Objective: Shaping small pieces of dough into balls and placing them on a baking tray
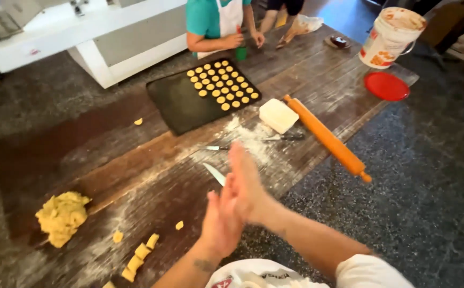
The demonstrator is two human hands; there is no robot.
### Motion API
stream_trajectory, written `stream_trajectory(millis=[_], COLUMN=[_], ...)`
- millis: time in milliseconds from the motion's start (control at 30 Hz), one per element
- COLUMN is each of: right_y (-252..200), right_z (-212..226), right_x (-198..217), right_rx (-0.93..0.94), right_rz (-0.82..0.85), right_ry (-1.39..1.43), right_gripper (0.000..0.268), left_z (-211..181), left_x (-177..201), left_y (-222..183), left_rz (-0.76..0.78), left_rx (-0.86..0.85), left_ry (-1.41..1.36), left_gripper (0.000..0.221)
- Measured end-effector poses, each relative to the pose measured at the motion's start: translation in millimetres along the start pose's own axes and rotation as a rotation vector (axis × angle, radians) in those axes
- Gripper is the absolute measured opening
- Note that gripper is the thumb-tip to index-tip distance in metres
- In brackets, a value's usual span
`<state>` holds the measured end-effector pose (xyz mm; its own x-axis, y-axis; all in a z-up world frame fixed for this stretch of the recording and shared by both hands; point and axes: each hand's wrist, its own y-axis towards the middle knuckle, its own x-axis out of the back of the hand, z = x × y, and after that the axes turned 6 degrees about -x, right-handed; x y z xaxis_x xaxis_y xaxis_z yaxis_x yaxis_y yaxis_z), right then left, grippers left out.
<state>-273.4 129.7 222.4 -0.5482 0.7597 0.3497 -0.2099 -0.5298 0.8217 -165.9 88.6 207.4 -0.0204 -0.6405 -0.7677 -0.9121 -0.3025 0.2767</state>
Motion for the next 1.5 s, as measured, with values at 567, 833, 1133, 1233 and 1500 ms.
stream_trajectory(millis=[567, 833, 1133, 1233, 1500], right_y=[-41.2, -19.2, -14.8, -22.9, -16.7], right_z=[45.5, 71.0, 87.8, 84.8, 88.8], right_x=[-22.9, -22.0, -33.4, -34.0, 30.1], right_rx=[-0.219, -0.256, -0.219, -0.270, 0.023], right_rz=[0.246, 0.520, 0.696, 0.491, 0.008], right_ry=[-0.192, -0.168, -0.424, -0.550, -0.421], right_gripper=[0.113, 0.121, 0.115, 0.085, 0.066], left_z=[-15.4, -31.6, -13.4, 12.4, 1.3], left_x=[18.4, 24.4, 32.0, 37.2, 89.9], left_y=[-37.1, -40.5, -37.5, -59.3, -77.5], left_rz=[-0.177, -0.293, -0.335, -0.338, -0.311], left_rx=[0.138, 0.074, 0.406, 0.429, 0.516], left_ry=[-0.246, -0.214, -0.148, -0.180, -0.214], left_gripper=[0.088, 0.080, 0.071, 0.054, 0.044])
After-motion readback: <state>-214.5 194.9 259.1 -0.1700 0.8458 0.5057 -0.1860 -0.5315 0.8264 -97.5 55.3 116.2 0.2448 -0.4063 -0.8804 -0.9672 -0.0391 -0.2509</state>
